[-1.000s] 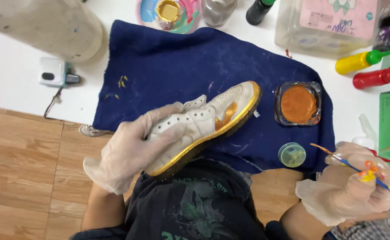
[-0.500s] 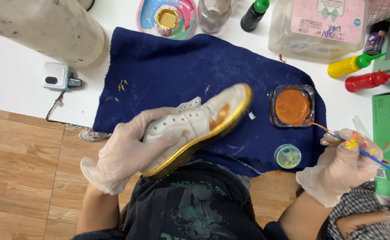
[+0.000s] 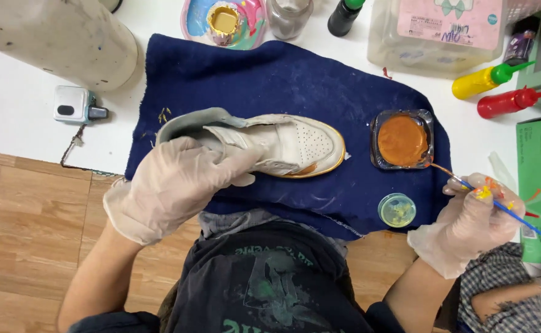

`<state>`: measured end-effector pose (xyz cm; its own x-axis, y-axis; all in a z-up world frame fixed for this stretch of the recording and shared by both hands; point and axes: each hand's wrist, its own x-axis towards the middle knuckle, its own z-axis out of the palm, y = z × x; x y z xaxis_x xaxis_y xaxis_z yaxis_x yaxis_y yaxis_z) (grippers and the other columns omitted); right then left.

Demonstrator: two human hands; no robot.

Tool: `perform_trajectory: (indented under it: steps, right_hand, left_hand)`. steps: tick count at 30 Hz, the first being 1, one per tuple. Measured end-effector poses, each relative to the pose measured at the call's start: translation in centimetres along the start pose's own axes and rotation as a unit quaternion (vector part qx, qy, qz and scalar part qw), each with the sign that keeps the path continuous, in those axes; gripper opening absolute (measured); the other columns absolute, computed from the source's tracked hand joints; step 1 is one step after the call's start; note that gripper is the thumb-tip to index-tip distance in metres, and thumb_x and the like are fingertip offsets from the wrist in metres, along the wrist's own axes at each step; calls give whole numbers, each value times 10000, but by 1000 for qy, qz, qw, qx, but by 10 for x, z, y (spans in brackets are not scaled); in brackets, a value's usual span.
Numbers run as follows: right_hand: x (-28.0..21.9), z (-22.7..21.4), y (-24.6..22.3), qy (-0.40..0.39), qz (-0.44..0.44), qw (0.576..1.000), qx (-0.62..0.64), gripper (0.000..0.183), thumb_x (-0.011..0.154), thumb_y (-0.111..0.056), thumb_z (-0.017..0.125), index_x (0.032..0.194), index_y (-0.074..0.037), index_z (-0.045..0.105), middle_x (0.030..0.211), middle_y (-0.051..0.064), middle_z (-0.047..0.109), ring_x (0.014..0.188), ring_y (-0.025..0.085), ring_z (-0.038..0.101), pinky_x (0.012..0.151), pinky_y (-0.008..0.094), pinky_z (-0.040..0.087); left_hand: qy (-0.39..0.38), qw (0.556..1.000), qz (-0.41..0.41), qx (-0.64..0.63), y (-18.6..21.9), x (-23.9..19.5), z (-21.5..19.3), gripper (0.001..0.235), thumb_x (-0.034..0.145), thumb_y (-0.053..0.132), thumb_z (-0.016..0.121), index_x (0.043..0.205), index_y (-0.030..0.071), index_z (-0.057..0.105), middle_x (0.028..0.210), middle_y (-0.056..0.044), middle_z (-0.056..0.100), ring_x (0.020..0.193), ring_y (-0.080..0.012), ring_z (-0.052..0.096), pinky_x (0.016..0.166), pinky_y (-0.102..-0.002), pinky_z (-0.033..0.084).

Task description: Painting the midsole of a white sneaker with orange paint using a small brush

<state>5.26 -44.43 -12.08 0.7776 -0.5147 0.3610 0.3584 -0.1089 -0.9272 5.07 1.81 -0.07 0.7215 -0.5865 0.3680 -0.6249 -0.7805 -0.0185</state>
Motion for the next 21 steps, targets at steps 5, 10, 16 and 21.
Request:
perform_trajectory:
  steps: [5, 10, 16, 21]
  right_hand:
    - [3, -1, 12, -68, -39, 997, -3, 275, 1103, -203, 717, 1191, -131, 467, 1041, 246, 581, 735, 349, 581, 663, 415, 529]
    - [8, 4, 23, -118, -77, 990, -10, 236, 1104, -123, 690, 1178, -89, 468, 1041, 305, 577, 821, 411, 628, 673, 457, 562]
    - [8, 13, 23, -135, -67, 987, -48, 220, 1093, -150, 695, 1123, -34, 511, 1064, 306, 632, 829, 394, 674, 711, 437, 594]
    - [10, 6, 33, -118, -37, 992, -35, 191, 1083, -143, 722, 1115, -61, 552, 1114, 306, 660, 828, 376, 663, 737, 479, 626]
  left_hand:
    - [-77, 996, -38, -32, 12, -18, 10, 580, 1065, 433, 671, 1580, 285, 450, 582, 29, 483, 458, -180, 494, 492, -389, 508]
    - [-120, 986, -106, -52, 20, -2, 8, 727, 988, 608, 691, 1573, 246, 456, 539, -15, 534, 464, -208, 555, 470, -394, 486]
    - [-75, 987, -116, -79, 15, 2, 23, 586, 979, 584, 724, 1472, 288, 608, 704, -30, 642, 543, -211, 614, 496, -390, 516]
    - [-221, 929, -225, -192, 6, 16, 18, 574, 891, 627, 681, 1431, 445, 612, 875, -73, 785, 715, -281, 749, 561, -432, 595]
